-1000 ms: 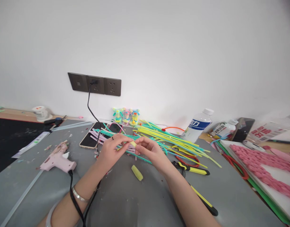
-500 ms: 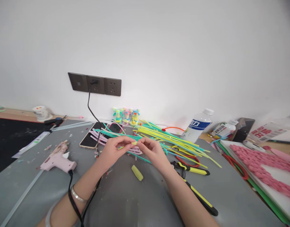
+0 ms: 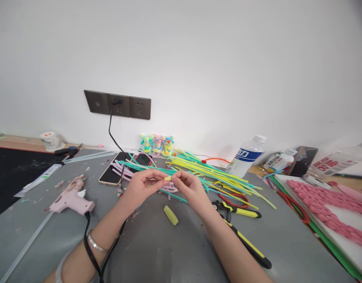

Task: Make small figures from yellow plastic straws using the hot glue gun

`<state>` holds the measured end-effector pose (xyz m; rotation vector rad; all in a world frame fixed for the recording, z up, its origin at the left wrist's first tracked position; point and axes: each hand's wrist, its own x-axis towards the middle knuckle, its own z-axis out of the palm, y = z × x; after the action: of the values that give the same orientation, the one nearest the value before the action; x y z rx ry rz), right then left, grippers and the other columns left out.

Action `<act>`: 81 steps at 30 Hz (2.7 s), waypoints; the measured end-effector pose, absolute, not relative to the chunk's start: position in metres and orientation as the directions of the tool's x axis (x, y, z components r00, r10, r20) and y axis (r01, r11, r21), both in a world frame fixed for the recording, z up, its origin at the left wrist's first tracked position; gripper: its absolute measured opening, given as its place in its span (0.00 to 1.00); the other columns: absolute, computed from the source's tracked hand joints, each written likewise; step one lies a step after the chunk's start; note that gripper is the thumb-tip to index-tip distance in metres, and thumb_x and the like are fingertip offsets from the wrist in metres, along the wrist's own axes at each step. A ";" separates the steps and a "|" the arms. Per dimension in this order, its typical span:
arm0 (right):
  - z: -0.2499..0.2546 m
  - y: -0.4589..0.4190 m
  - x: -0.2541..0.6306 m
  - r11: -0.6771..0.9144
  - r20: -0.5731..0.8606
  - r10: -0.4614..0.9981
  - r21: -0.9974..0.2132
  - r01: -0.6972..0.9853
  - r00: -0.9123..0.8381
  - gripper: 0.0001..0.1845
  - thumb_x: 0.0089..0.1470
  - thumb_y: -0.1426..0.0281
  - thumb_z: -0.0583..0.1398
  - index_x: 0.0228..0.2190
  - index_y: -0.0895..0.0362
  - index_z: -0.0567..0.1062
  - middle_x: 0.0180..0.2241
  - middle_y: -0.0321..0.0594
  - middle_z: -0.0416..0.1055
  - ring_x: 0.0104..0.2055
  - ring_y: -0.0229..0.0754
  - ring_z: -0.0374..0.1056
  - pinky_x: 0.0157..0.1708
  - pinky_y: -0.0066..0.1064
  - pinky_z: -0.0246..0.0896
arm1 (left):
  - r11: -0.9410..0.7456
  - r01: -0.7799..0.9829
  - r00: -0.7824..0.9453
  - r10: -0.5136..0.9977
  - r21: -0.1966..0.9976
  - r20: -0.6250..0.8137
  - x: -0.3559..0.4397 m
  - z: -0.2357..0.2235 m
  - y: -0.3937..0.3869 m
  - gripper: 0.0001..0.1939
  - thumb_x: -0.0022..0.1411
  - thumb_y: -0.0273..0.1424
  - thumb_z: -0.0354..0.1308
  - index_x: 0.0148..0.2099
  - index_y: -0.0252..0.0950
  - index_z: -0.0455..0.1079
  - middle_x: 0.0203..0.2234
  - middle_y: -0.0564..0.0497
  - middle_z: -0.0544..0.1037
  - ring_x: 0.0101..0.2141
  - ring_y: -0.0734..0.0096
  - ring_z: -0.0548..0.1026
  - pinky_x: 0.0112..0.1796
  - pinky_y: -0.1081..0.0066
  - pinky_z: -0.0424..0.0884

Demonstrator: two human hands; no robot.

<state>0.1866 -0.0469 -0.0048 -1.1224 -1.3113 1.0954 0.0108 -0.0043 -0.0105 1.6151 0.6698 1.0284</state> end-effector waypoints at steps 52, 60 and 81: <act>0.003 -0.052 0.190 0.190 0.173 0.978 -0.970 0.152 -0.121 0.18 0.55 0.53 0.63 0.29 0.56 0.76 0.27 0.39 0.74 0.26 0.39 0.64 0.28 0.31 0.59 | -0.418 0.130 0.443 0.836 0.899 0.324 0.009 -0.005 -0.002 0.06 0.55 0.30 0.61 0.27 0.34 0.73 0.23 0.52 0.76 0.25 0.73 0.71 0.25 0.75 0.66; -0.002 -0.052 0.188 0.396 0.396 0.916 -0.861 0.320 -0.068 0.05 0.56 0.66 0.64 0.31 0.54 0.77 0.28 0.39 0.76 0.30 0.42 0.69 0.32 0.32 0.63 | -0.365 0.099 0.474 0.835 0.926 0.279 0.010 -0.010 -0.003 0.06 0.55 0.30 0.61 0.27 0.34 0.72 0.23 0.52 0.75 0.26 0.72 0.71 0.27 0.74 0.65; 0.002 -0.050 0.192 0.260 0.250 0.965 -0.948 0.182 -0.080 0.09 0.54 0.63 0.63 0.27 0.56 0.76 0.27 0.37 0.74 0.28 0.39 0.65 0.29 0.30 0.58 | -0.122 -0.062 0.501 0.854 0.991 0.137 0.011 0.001 -0.004 0.05 0.54 0.31 0.67 0.29 0.35 0.78 0.25 0.53 0.77 0.25 0.76 0.68 0.29 0.76 0.65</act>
<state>0.1919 -0.0502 0.0025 -1.1206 -1.5012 0.9561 0.0108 -0.0036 0.0011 1.4901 0.7233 0.9126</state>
